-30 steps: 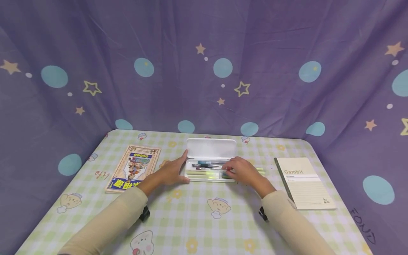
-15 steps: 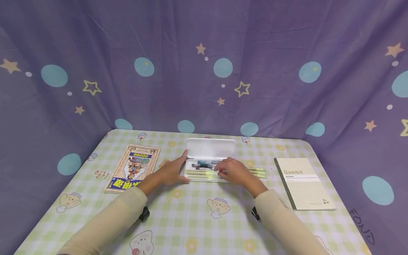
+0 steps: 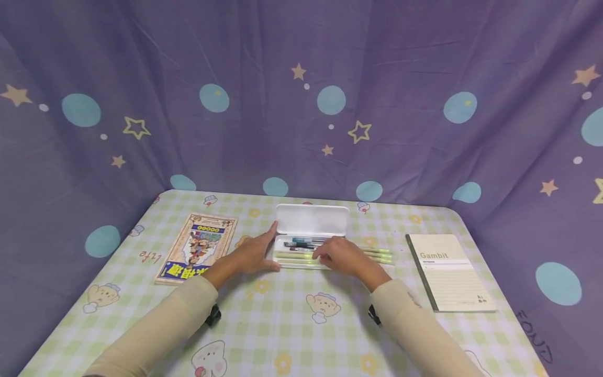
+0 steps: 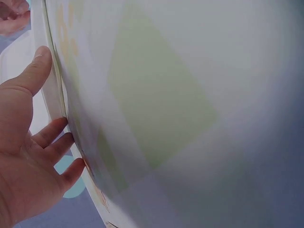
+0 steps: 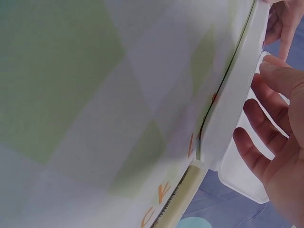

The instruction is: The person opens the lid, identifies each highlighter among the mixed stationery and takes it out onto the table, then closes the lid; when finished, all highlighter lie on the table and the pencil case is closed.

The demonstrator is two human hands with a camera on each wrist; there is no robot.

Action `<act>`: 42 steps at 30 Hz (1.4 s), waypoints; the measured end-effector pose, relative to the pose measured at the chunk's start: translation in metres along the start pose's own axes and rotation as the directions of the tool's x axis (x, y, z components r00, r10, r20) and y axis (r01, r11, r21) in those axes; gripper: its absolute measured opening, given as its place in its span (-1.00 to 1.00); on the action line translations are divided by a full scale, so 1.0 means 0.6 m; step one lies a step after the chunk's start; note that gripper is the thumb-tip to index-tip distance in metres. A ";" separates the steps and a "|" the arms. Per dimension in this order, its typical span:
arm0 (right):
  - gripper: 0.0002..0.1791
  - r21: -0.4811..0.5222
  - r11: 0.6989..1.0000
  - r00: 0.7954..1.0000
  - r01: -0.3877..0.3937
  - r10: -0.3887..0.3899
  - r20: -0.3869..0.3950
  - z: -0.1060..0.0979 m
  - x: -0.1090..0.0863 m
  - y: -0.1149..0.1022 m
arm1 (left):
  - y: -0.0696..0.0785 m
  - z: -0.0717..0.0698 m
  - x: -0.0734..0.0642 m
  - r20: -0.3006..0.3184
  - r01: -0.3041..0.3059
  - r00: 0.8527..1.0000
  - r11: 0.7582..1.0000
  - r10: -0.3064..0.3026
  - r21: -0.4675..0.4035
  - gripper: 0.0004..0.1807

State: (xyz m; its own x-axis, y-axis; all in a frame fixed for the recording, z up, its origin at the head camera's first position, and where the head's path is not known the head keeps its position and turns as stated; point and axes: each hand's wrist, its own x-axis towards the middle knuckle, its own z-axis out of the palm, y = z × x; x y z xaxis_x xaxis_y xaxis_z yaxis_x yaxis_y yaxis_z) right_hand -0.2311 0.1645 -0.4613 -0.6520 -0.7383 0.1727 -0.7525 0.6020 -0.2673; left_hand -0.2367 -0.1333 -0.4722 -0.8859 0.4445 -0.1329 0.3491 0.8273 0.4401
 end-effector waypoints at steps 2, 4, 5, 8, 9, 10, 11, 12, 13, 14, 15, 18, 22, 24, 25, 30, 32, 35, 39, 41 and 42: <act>-0.76 0.000 1.000 1.000 0.006 -0.006 0.002 0.000 0.001 -0.001 | 0.000 0.000 0.000 -0.001 0.000 1.000 1.000 0.000 -0.001 0.41; -0.75 0.008 1.000 1.000 0.016 -0.016 0.007 0.001 0.004 -0.001 | 0.000 0.000 0.000 -0.001 0.001 1.000 1.000 -0.001 0.002 0.42; -0.75 0.011 1.000 1.000 0.019 -0.019 0.011 0.002 0.005 -0.001 | 0.000 0.000 0.000 -0.001 0.002 1.000 1.000 -0.002 0.003 0.42; -0.74 0.020 0.999 0.999 0.035 -0.036 0.027 0.003 0.009 -0.001 | -0.001 0.000 0.000 -0.004 -0.001 1.000 1.000 0.001 0.004 0.43; -0.75 0.019 0.999 0.999 0.037 -0.037 0.036 0.003 0.011 -0.002 | -0.001 0.000 0.000 -0.006 -0.002 1.000 1.000 0.002 0.004 0.43; -0.75 0.016 0.999 0.998 0.037 -0.037 0.043 0.003 0.012 -0.003 | -0.001 0.001 0.000 -0.008 -0.003 1.000 1.000 0.004 0.003 0.43; -0.75 0.008 0.999 0.998 0.035 -0.036 0.051 0.003 0.013 -0.004 | -0.001 0.000 0.001 -0.009 -0.004 1.000 1.000 0.004 0.004 0.43; -0.75 -0.001 0.999 0.998 0.033 -0.033 0.058 0.003 0.014 -0.005 | -0.001 0.000 0.000 -0.009 -0.005 1.000 1.000 0.005 0.005 0.44; -0.75 -0.007 1.000 0.997 0.027 -0.026 0.066 0.003 0.015 -0.006 | -0.001 0.000 0.000 -0.007 -0.004 1.000 1.000 0.004 0.006 0.44; -0.75 -0.017 1.000 0.997 0.022 -0.021 0.072 0.002 0.016 -0.007 | -0.001 0.000 0.001 -0.005 -0.003 1.000 1.000 0.003 0.010 0.44; -0.75 -0.020 1.000 0.997 0.019 -0.017 0.077 0.001 0.016 -0.008 | -0.001 0.000 0.000 -0.005 -0.005 1.000 1.000 0.005 0.016 0.44; -0.75 -0.028 1.000 0.996 0.001 0.001 0.090 -0.001 0.017 -0.011 | 0.000 0.000 0.001 -0.006 -0.010 1.000 0.999 0.010 0.031 0.44; -0.75 -0.041 0.999 0.994 -0.017 0.021 0.103 -0.003 0.018 -0.014 | 0.001 0.000 0.001 -0.011 -0.013 1.000 0.999 0.013 0.039 0.43; -0.75 -0.056 0.998 0.995 -0.009 0.015 0.103 -0.003 0.019 -0.014 | 0.001 -0.001 0.000 -0.012 -0.012 1.000 0.999 0.013 0.037 0.43; -0.76 -0.064 0.998 0.995 -0.004 0.010 0.102 -0.001 0.019 -0.013 | 0.001 -0.001 0.000 -0.014 -0.013 1.000 0.999 0.014 0.033 0.43; -0.78 -0.068 0.997 0.996 0.044 -0.039 0.077 0.008 0.020 -0.006 | 0.001 0.000 0.000 -0.019 -0.015 1.000 1.000 0.016 0.027 0.43; -0.78 -0.070 0.995 0.996 0.067 -0.062 0.066 0.012 0.020 -0.004 | 0.001 0.000 0.000 -0.017 -0.014 1.000 0.999 0.015 0.032 0.43; -0.79 -0.081 0.993 0.995 0.083 -0.078 0.062 0.015 0.020 -0.003 | 0.000 0.000 0.000 -0.017 -0.017 1.000 0.999 0.017 0.029 0.42; -0.78 -0.093 0.993 0.995 0.070 -0.063 0.072 0.016 0.019 -0.003 | 0.001 0.000 0.000 -0.019 -0.018 1.000 1.000 0.019 0.019 0.42; -0.78 -0.088 0.995 0.995 0.057 -0.050 0.081 0.015 0.018 -0.004 | 0.001 0.000 0.000 -0.016 -0.013 1.000 1.000 0.013 0.021 0.43; -0.78 -0.084 0.995 0.995 0.049 -0.042 0.087 0.014 0.018 -0.005 | 0.001 0.000 0.000 -0.015 -0.011 1.000 1.000 0.011 0.024 0.43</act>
State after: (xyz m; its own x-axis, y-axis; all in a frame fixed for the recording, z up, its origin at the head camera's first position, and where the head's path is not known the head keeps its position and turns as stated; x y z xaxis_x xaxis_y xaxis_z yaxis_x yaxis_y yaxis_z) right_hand -0.2349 0.1522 -0.4664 -0.6095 -0.7864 0.1002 -0.7886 0.5886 -0.1779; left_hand -0.2367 -0.1329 -0.4721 -0.8864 0.4486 -0.1143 0.3660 0.8303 0.4204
